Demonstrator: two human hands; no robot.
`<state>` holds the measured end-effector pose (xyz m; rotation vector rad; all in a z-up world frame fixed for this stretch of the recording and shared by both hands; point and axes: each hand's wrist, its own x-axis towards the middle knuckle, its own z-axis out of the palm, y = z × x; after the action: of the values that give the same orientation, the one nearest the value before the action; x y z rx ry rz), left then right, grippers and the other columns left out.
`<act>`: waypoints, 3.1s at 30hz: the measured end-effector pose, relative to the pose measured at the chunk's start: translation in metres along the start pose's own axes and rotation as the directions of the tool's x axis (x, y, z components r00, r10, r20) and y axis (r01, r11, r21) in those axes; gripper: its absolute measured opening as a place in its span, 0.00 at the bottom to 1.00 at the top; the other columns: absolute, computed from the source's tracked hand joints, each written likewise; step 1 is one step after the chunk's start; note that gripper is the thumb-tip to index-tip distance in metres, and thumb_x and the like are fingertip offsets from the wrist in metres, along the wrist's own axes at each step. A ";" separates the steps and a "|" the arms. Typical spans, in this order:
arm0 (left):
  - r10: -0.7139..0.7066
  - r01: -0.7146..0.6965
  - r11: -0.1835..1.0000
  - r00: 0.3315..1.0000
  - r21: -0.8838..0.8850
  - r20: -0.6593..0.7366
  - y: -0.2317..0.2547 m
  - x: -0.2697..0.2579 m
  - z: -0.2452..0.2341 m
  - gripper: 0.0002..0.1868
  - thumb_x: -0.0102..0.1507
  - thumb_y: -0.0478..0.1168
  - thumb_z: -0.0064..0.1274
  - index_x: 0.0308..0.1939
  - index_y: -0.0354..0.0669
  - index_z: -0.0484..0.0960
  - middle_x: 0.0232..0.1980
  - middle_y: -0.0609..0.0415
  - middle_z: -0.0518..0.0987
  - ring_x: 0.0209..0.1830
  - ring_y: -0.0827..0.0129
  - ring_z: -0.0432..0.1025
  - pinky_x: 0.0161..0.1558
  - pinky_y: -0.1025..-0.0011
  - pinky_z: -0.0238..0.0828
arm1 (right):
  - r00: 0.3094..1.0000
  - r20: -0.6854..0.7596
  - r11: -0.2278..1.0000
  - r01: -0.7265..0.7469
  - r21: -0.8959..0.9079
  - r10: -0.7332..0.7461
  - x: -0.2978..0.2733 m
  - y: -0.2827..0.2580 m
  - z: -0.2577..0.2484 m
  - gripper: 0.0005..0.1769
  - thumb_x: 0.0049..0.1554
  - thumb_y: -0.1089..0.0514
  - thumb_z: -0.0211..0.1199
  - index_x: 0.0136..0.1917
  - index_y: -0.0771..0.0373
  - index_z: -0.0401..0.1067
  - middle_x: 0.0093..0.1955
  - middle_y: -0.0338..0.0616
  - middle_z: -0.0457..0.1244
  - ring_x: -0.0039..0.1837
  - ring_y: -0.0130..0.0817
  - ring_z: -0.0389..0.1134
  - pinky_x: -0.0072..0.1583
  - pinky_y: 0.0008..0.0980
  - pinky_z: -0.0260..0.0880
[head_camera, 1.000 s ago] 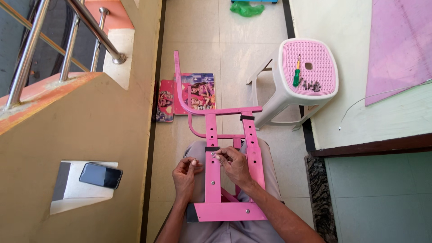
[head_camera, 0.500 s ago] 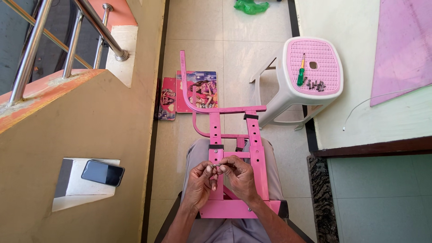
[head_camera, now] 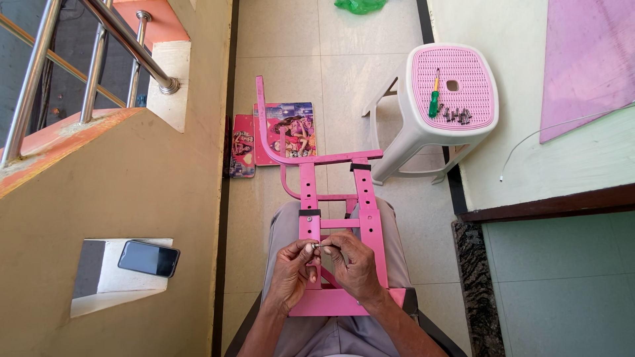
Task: The person uses a screwdriver to remove screws from a pink metal frame resting on their lap. They loosen and remove multiple fasteners, then detach a side section of the frame and place it on the floor.
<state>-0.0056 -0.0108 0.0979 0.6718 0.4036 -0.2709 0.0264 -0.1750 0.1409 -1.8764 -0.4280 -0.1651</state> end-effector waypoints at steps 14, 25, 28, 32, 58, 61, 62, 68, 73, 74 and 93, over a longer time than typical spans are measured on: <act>0.092 -0.089 0.995 0.994 0.047 -0.060 -0.015 0.003 0.008 0.13 0.64 0.34 0.59 0.50 0.30 0.87 0.36 0.46 0.85 0.33 0.68 0.78 0.20 0.73 0.77 | 0.973 -0.195 0.982 0.089 -0.168 -0.121 -0.012 0.003 0.014 0.07 0.56 0.67 0.66 0.50 0.65 0.74 0.45 0.44 0.69 0.44 0.34 0.75 0.43 0.29 0.77; 0.108 -0.110 0.990 0.994 -0.088 -0.032 -0.019 0.004 -0.001 0.10 0.63 0.34 0.59 0.46 0.32 0.87 0.36 0.47 0.85 0.35 0.67 0.79 0.18 0.72 0.77 | 0.959 -0.203 0.972 0.165 -0.166 -0.197 -0.022 0.016 0.020 0.07 0.55 0.63 0.69 0.48 0.65 0.77 0.44 0.43 0.70 0.46 0.30 0.76 0.45 0.27 0.78; 0.087 -0.086 0.990 0.996 -0.109 0.000 -0.018 0.000 -0.003 0.09 0.62 0.34 0.60 0.45 0.33 0.87 0.37 0.46 0.85 0.35 0.66 0.79 0.19 0.72 0.77 | 0.976 -0.184 0.993 0.116 -0.022 -0.118 -0.024 0.012 0.018 0.07 0.56 0.64 0.68 0.50 0.66 0.78 0.45 0.44 0.71 0.46 0.29 0.77 0.45 0.25 0.81; 0.099 -0.093 0.987 0.994 -0.133 0.042 -0.013 -0.006 0.003 0.09 0.61 0.35 0.61 0.43 0.34 0.87 0.37 0.48 0.84 0.34 0.69 0.79 0.20 0.73 0.77 | 0.976 -0.205 0.997 0.078 0.020 -0.072 -0.023 0.002 0.017 0.09 0.56 0.62 0.68 0.50 0.66 0.78 0.44 0.44 0.71 0.45 0.30 0.77 0.44 0.26 0.79; 0.322 -0.303 0.944 0.930 -0.126 0.177 -0.025 -0.022 0.001 0.09 0.63 0.31 0.61 0.48 0.37 0.88 0.43 0.47 0.79 0.28 0.72 0.74 0.21 0.77 0.76 | 0.972 -0.192 0.990 0.128 -0.062 -0.138 -0.033 -0.017 0.004 0.12 0.58 0.55 0.70 0.51 0.65 0.77 0.45 0.43 0.71 0.44 0.26 0.74 0.40 0.21 0.77; 0.316 -0.301 0.947 0.932 -0.108 0.178 -0.024 -0.021 -0.001 0.09 0.63 0.31 0.62 0.47 0.36 0.88 0.44 0.47 0.79 0.27 0.72 0.74 0.21 0.77 0.76 | 0.978 -0.162 0.991 0.125 -0.050 -0.131 -0.030 -0.021 0.002 0.12 0.58 0.54 0.69 0.50 0.66 0.77 0.44 0.44 0.71 0.43 0.27 0.74 0.40 0.22 0.77; 0.312 -0.295 0.949 0.932 -0.111 0.183 -0.024 -0.021 -0.002 0.09 0.63 0.31 0.62 0.47 0.36 0.88 0.44 0.46 0.79 0.27 0.71 0.74 0.21 0.77 0.76 | 0.982 -0.149 0.993 0.118 -0.027 -0.120 -0.029 -0.021 0.002 0.12 0.59 0.54 0.68 0.50 0.66 0.77 0.44 0.44 0.70 0.42 0.27 0.74 0.40 0.22 0.77; 0.316 -0.297 0.948 0.923 -0.114 0.219 -0.026 -0.021 -0.004 0.09 0.63 0.31 0.61 0.47 0.35 0.88 0.44 0.45 0.79 0.28 0.71 0.74 0.22 0.77 0.76 | 0.989 -0.110 0.995 0.098 -0.030 -0.101 -0.030 -0.016 0.004 0.16 0.65 0.50 0.61 0.44 0.66 0.74 0.38 0.42 0.67 0.37 0.26 0.69 0.36 0.26 0.69; 0.307 -0.295 0.952 0.931 -0.086 0.198 -0.026 -0.022 -0.005 0.08 0.63 0.31 0.61 0.47 0.35 0.88 0.45 0.46 0.79 0.30 0.69 0.75 0.22 0.76 0.76 | 0.997 -0.055 0.997 0.053 -0.063 -0.057 -0.033 -0.006 0.006 0.21 0.68 0.48 0.55 0.38 0.63 0.71 0.32 0.39 0.63 0.34 0.25 0.64 0.34 0.28 0.63; 0.306 -0.295 0.952 0.933 -0.088 0.190 -0.027 -0.021 -0.005 0.09 0.63 0.31 0.61 0.47 0.35 0.88 0.45 0.47 0.79 0.31 0.69 0.76 0.22 0.76 0.76 | 0.998 -0.036 0.998 0.046 -0.036 -0.047 -0.033 -0.004 0.006 0.22 0.68 0.48 0.54 0.38 0.63 0.71 0.32 0.39 0.64 0.33 0.25 0.65 0.34 0.27 0.64; 0.379 -0.380 0.924 0.908 -0.028 0.179 -0.033 -0.022 -0.003 0.08 0.64 0.30 0.60 0.47 0.35 0.88 0.47 0.46 0.79 0.30 0.71 0.76 0.24 0.76 0.80 | 0.996 -0.036 0.997 0.075 -0.016 -0.076 -0.033 -0.016 -0.003 0.14 0.65 0.51 0.61 0.47 0.65 0.72 0.41 0.43 0.66 0.41 0.29 0.68 0.42 0.28 0.70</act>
<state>-0.0379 -0.0311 0.0876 0.7116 0.0904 0.0387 -0.0095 -0.1807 0.1454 -1.8695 -0.4743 -0.2529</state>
